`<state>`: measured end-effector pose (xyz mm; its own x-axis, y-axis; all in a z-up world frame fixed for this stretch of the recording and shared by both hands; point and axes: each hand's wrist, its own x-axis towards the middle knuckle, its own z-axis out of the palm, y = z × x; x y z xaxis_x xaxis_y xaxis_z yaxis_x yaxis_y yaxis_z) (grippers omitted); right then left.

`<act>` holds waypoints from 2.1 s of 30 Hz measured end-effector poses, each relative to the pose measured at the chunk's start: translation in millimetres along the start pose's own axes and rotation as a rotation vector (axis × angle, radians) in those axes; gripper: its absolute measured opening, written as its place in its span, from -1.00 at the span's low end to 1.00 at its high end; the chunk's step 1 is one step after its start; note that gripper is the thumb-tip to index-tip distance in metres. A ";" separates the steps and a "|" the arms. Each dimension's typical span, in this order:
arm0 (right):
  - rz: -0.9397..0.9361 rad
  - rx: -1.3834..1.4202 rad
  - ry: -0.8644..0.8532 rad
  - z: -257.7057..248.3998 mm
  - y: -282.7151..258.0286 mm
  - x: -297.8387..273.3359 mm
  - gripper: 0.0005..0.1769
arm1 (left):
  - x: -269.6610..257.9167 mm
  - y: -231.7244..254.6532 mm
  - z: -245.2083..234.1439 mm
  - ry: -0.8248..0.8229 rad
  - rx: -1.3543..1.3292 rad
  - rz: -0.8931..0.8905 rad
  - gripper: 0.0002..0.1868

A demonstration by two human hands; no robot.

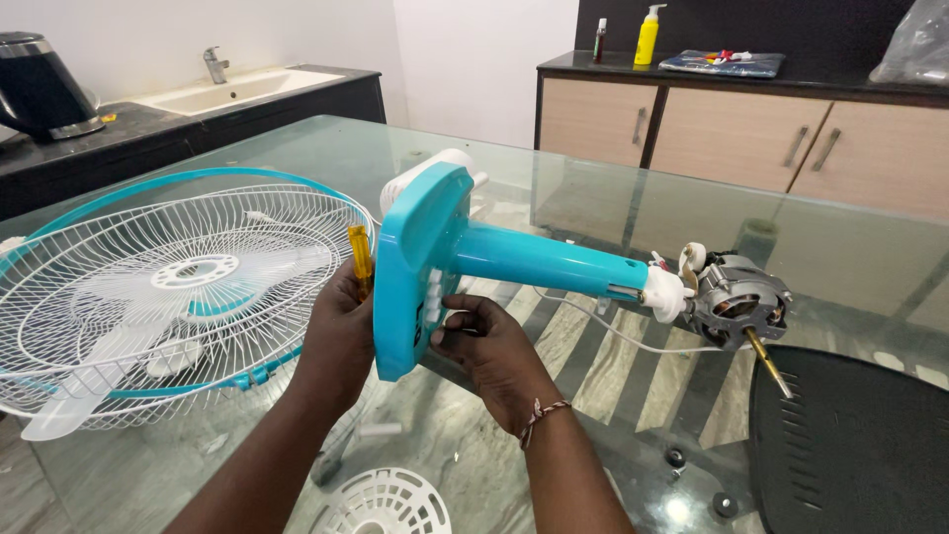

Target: The person repairs a disassembled electric fan by using a screwdriver to adjust internal wiring and components inside the fan's control housing. The person then reattaches the rear motor cover to the fan assembly.

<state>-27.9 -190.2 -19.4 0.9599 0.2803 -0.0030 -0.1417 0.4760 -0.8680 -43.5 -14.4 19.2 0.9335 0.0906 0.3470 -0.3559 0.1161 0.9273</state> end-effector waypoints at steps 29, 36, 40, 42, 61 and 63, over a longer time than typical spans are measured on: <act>-0.519 -0.117 0.055 20.5 -5.2 -1.7 -0.67 | -34.6 18.2 2.6 0.146 0.627 0.582 -0.68; -0.531 -0.195 0.094 21.6 -4.7 2.5 -0.68 | -31.4 11.2 5.5 0.069 0.633 0.454 -0.66; -0.487 -0.187 0.062 21.3 -6.9 4.7 -0.64 | -24.2 7.4 5.7 0.050 0.410 0.365 -0.63; -0.487 -0.147 0.002 17.1 -7.9 2.0 -0.58 | -19.2 4.6 6.4 0.089 0.467 0.289 -0.61; -0.630 -0.254 0.147 11.0 -10.9 9.7 -0.67 | -5.7 32.1 18.7 -0.208 0.257 0.002 -0.54; -0.622 -0.230 0.187 14.9 -10.0 8.6 -0.69 | -7.7 37.8 23.3 -0.194 0.215 -0.012 -0.54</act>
<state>-21.8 -180.2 -3.3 0.8747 -0.1462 0.4620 0.4841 0.3066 -0.8195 -63.1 -33.8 54.8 0.9360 -0.1023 0.3368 -0.3465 -0.0986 0.9329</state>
